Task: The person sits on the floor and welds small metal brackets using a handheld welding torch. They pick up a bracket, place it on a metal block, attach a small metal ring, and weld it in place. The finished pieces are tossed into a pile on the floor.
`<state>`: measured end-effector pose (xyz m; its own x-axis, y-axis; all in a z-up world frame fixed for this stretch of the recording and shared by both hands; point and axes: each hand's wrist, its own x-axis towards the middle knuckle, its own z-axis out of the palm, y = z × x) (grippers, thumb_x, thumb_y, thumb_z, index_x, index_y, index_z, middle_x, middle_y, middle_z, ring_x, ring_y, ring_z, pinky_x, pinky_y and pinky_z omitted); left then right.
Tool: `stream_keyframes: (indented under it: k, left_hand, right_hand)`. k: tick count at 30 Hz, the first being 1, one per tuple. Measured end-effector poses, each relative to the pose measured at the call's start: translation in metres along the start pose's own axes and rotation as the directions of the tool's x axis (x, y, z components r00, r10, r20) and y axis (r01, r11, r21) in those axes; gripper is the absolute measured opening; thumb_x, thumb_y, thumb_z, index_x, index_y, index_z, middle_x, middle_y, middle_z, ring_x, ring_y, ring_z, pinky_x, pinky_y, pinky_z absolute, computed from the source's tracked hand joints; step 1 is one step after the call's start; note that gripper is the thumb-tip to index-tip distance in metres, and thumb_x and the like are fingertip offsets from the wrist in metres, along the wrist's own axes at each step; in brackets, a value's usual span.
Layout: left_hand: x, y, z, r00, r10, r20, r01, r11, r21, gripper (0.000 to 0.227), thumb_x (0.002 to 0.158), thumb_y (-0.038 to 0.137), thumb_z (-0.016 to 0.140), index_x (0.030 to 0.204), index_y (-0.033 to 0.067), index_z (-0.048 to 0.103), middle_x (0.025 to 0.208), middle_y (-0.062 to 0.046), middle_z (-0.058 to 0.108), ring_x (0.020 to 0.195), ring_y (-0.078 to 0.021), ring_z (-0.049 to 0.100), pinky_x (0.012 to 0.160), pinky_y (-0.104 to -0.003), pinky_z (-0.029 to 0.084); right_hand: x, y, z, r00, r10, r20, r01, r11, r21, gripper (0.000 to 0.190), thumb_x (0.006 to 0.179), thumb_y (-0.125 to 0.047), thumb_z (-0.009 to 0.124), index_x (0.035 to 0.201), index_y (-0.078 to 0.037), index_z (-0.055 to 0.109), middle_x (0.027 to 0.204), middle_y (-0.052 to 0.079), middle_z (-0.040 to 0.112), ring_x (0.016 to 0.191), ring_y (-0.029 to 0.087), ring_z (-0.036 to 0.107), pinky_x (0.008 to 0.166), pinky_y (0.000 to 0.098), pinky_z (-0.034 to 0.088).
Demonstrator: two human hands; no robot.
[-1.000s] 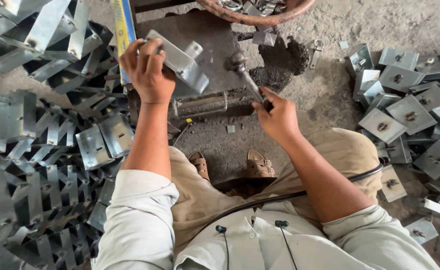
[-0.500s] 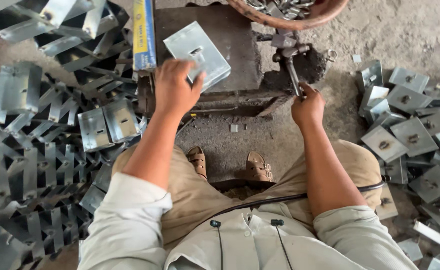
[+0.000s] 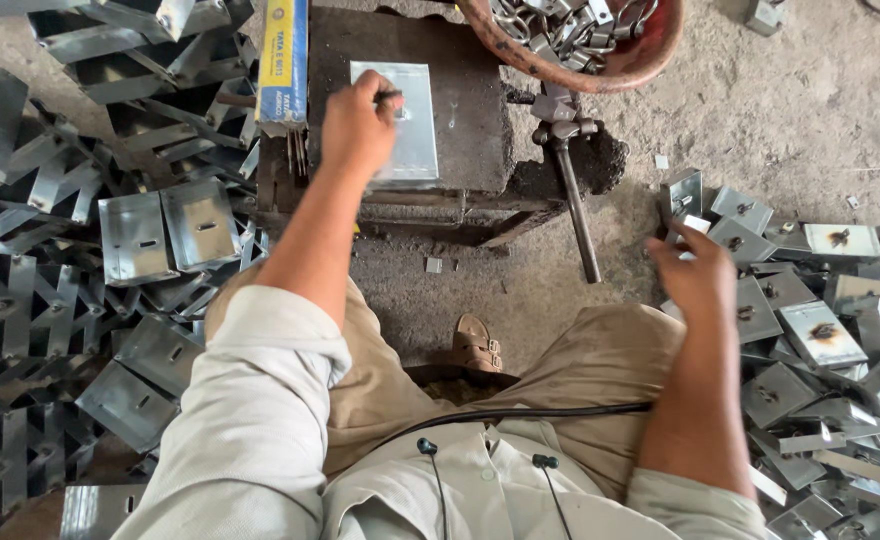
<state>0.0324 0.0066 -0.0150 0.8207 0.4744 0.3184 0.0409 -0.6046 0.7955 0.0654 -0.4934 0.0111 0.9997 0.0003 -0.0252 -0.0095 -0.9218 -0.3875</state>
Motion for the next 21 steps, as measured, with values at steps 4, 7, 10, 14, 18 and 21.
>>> stream_keyframes:
  k: [4, 7, 10, 14, 18, 21]
  left_hand:
    - [-0.016, 0.009, 0.013, 0.986, 0.109, -0.128, -0.101, 0.992, 0.072, 0.009, 0.092, 0.003, 0.07, 0.094, 0.0063, 0.062, 0.09, -0.009, 0.078, 0.086, -0.0289, 0.075, 0.07, -0.043, 0.057]
    - [-0.013, 0.005, 0.013, 0.985, 0.103, -0.135, -0.096, 0.994, 0.054, 0.009, 0.091, 0.004, 0.071, 0.093, 0.0071, 0.063, 0.09, -0.006, 0.079, 0.087, -0.0291, 0.074, 0.071, -0.043, 0.056]
    - [-0.006, -0.003, 0.012, 0.979, 0.158, -0.132, -0.15, 0.987, 0.064, 0.009, 0.091, 0.006, 0.073, 0.093, 0.0093, 0.064, 0.089, -0.003, 0.08, 0.085, -0.0254, 0.075, 0.072, -0.042, 0.057]
    - [-0.006, -0.006, 0.018, 0.983, 0.042, -0.178, -0.063, 0.992, -0.113, 0.012, 0.091, 0.009, 0.077, 0.098, 0.0104, 0.067, 0.096, -0.002, 0.075, 0.087, -0.0189, 0.075, 0.071, -0.036, 0.06]
    - [-0.005, -0.012, 0.015, 0.982, -0.103, -0.159, 0.047, 0.945, -0.324, 0.013, 0.086, 0.009, 0.081, 0.096, 0.0082, 0.072, 0.102, -0.003, 0.068, 0.089, -0.0144, 0.072, 0.068, -0.03, 0.063]
    - [-0.006, -0.026, 0.016, 0.975, 0.008, -0.22, -0.069, 0.96, -0.272, 0.015, 0.087, 0.006, 0.081, 0.101, 0.0091, 0.077, 0.102, -0.005, 0.072, 0.089, -0.0162, 0.071, 0.073, -0.031, 0.062]
  right_hand:
    - [-0.01, 0.121, -0.011, 0.996, 0.093, 0.0, -0.089, 0.957, -0.278, 0.059, 0.092, -0.053, 0.074, 0.134, -0.011, 0.072, 0.098, 0.018, 0.077, 0.096, 0.034, 0.071, 0.089, 0.0464, 0.055]
    - [-0.03, 0.188, 0.005, 0.972, 0.207, 0.112, -0.141, 0.894, -0.424, 0.058, 0.095, -0.051, 0.072, 0.13, -0.005, 0.07, 0.097, 0.018, 0.076, 0.096, 0.032, 0.07, 0.087, 0.0451, 0.054]
    - [-0.062, 0.212, 0.023, 0.869, 0.445, 0.217, -0.374, 0.877, -0.301, 0.048, 0.098, -0.044, 0.068, 0.128, -0.006, 0.07, 0.101, 0.016, 0.075, 0.094, 0.029, 0.069, 0.083, 0.043, 0.054]
    - [-0.09, 0.211, 0.04, 0.755, 0.59, 0.287, -0.621, 0.783, 0.023, 0.036, 0.102, -0.034, 0.063, 0.125, -0.007, 0.069, 0.105, 0.012, 0.073, 0.092, 0.025, 0.068, 0.078, 0.0401, 0.054]
    - [-0.065, 0.201, 0.029, 0.772, 0.594, 0.226, -0.561, 0.47, 0.681, 0.025, 0.106, -0.025, 0.058, 0.122, -0.008, 0.069, 0.11, 0.009, 0.071, 0.09, 0.02, 0.067, 0.074, 0.0373, 0.054]
    - [-0.026, 0.193, -0.004, 0.926, 0.376, 0.048, -0.158, 0.268, 0.95, 0.054, 0.105, 0.001, 0.054, 0.157, -0.01, 0.04, 0.104, 0.014, 0.072, 0.079, 0.022, 0.071, 0.059, 0.0317, 0.055]
